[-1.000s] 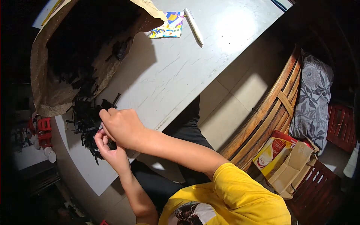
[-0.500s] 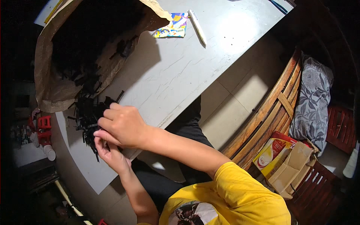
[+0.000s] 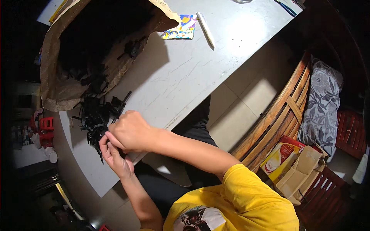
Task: Assembling small plastic mechanical components by hand at a workstation.
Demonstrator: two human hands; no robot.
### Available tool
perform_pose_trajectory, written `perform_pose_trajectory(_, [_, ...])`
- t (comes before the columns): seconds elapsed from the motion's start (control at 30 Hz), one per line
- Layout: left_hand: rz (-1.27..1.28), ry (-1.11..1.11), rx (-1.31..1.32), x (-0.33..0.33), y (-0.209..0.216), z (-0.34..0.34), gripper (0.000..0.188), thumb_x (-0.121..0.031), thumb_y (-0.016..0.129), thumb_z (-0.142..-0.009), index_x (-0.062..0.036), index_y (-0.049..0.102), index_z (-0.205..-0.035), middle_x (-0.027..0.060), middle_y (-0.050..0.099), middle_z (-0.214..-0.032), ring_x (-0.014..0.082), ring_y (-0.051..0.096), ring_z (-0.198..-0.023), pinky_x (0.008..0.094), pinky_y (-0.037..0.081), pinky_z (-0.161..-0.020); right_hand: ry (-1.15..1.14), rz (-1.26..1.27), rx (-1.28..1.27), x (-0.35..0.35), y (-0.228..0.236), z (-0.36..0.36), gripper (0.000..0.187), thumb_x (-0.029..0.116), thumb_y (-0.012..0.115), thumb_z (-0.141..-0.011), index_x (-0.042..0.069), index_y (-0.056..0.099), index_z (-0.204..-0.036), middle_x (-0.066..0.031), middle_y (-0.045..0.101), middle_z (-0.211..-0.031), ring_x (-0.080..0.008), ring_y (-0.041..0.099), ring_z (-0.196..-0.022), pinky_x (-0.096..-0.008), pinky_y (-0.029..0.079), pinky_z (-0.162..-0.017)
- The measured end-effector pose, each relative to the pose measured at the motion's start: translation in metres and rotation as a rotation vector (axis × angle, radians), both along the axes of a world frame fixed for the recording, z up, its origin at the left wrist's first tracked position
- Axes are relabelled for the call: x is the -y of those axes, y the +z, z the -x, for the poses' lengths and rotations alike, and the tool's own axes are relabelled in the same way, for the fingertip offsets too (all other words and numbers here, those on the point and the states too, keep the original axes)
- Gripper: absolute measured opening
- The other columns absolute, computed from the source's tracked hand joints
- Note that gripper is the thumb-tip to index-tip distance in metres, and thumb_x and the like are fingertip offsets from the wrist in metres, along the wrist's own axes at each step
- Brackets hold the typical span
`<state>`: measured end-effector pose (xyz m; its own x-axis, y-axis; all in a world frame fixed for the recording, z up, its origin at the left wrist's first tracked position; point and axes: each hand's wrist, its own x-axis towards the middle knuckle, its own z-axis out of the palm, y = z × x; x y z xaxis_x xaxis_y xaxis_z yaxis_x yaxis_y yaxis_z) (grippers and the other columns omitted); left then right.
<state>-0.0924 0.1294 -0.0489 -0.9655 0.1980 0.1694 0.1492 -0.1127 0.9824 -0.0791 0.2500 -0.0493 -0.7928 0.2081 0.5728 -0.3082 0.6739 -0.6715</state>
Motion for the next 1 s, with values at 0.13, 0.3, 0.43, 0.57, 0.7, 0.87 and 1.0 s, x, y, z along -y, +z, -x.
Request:
perform_pose_trajectory(0.13, [-0.068, -0.179, 0.024, 0.006, 0.004, 0.0, 0.017, -0.021, 0.045, -0.094, -0.0056, 0.051, -0.098, -0.0003, 0.05, -0.082, 0.0043, 0.04, -0.058, 0.0166, 0.033, -0.051, 0.018, -0.097, -0.004, 0.001, -0.003, -0.002, 0.033, 0.035, 0.054, -0.078, 0.008, 0.059, -0.059, -0.0076, 0.057, -0.056, -0.0249, 0.057, -0.057, -0.0363, 0.043, -0.054])
perform_pose_trajectory(0.3, [-0.001, -0.234, -0.064, 0.007, 0.006, 0.0, 0.012, -0.016, 0.047, -0.093, -0.0049, 0.052, -0.093, 0.0014, 0.047, -0.085, 0.0048, 0.039, -0.056, 0.0164, 0.031, -0.05, -0.346, -0.096, -0.022, -0.049, 0.004, -0.018, 0.033, 0.026, 0.068, -0.066, 0.002, 0.055, -0.086, -0.0179, 0.049, -0.11, -0.0314, 0.049, -0.095, -0.0397, 0.041, -0.075])
perform_pose_trajectory(0.43, [0.059, -0.297, -0.062, 0.011, 0.002, 0.004, 0.014, -0.018, 0.048, -0.092, -0.005, 0.052, -0.095, 0.0009, 0.048, -0.084, 0.0047, 0.04, -0.056, 0.0166, 0.031, -0.05, -0.813, -0.351, 0.219, -0.12, -0.003, -0.025, 0.033, 0.026, 0.067, -0.07, 0.0, 0.055, -0.086, -0.021, 0.047, -0.122, -0.0272, 0.049, -0.087, -0.0361, 0.043, -0.073])
perform_pose_trajectory(0.57, [0.083, -0.307, -0.079, 0.004, 0.006, 0.0, 0.014, -0.018, 0.049, -0.092, -0.0052, 0.052, -0.095, 0.0008, 0.048, -0.084, 0.0052, 0.04, -0.058, 0.0168, 0.032, -0.05, -0.852, -0.429, 0.261, -0.152, -0.011, -0.035, 0.033, 0.028, 0.066, -0.072, 0.0, 0.055, -0.085, -0.0233, 0.048, -0.123, -0.0272, 0.05, -0.087, -0.0357, 0.042, -0.073])
perform_pose_trajectory(0.7, [0.077, -0.307, -0.066, 0.007, 0.004, 0.0, 0.014, -0.018, 0.049, -0.092, -0.0048, 0.052, -0.095, 0.0012, 0.049, -0.085, 0.0053, 0.04, -0.058, 0.0168, 0.032, -0.051, -0.872, -0.424, 0.287, -0.154, -0.008, -0.035, 0.033, 0.028, 0.066, -0.073, -0.001, 0.055, -0.082, -0.0234, 0.052, -0.117, -0.0277, 0.05, -0.087, -0.0355, 0.042, -0.073])
perform_pose_trajectory(0.87, [0.076, -0.303, -0.093, 0.004, 0.007, -0.002, 0.014, -0.017, 0.049, -0.092, -0.0042, 0.051, -0.095, 0.002, 0.049, -0.086, 0.0054, 0.04, -0.057, 0.017, 0.032, -0.051, -0.884, -0.413, 0.298, -0.154, -0.007, -0.035, 0.032, 0.028, 0.066, -0.073, -0.001, 0.055, -0.081, -0.0215, 0.056, -0.109, -0.0281, 0.05, -0.085, -0.0361, 0.041, -0.074])
perform_pose_trajectory(1.0, [0.076, -0.303, -0.105, 0.005, 0.005, 0.0, 0.014, -0.018, 0.049, -0.092, -0.0047, 0.052, -0.095, 0.0015, 0.049, -0.084, 0.0052, 0.04, -0.056, 0.0172, 0.031, -0.05, -0.869, -0.313, 0.333, -0.158, 0.0, -0.038, 0.028, 0.025, 0.066, -0.073, 0.001, 0.054, -0.079, -0.0177, 0.057, -0.106, -0.0284, 0.05, -0.084, -0.0386, 0.039, -0.075])
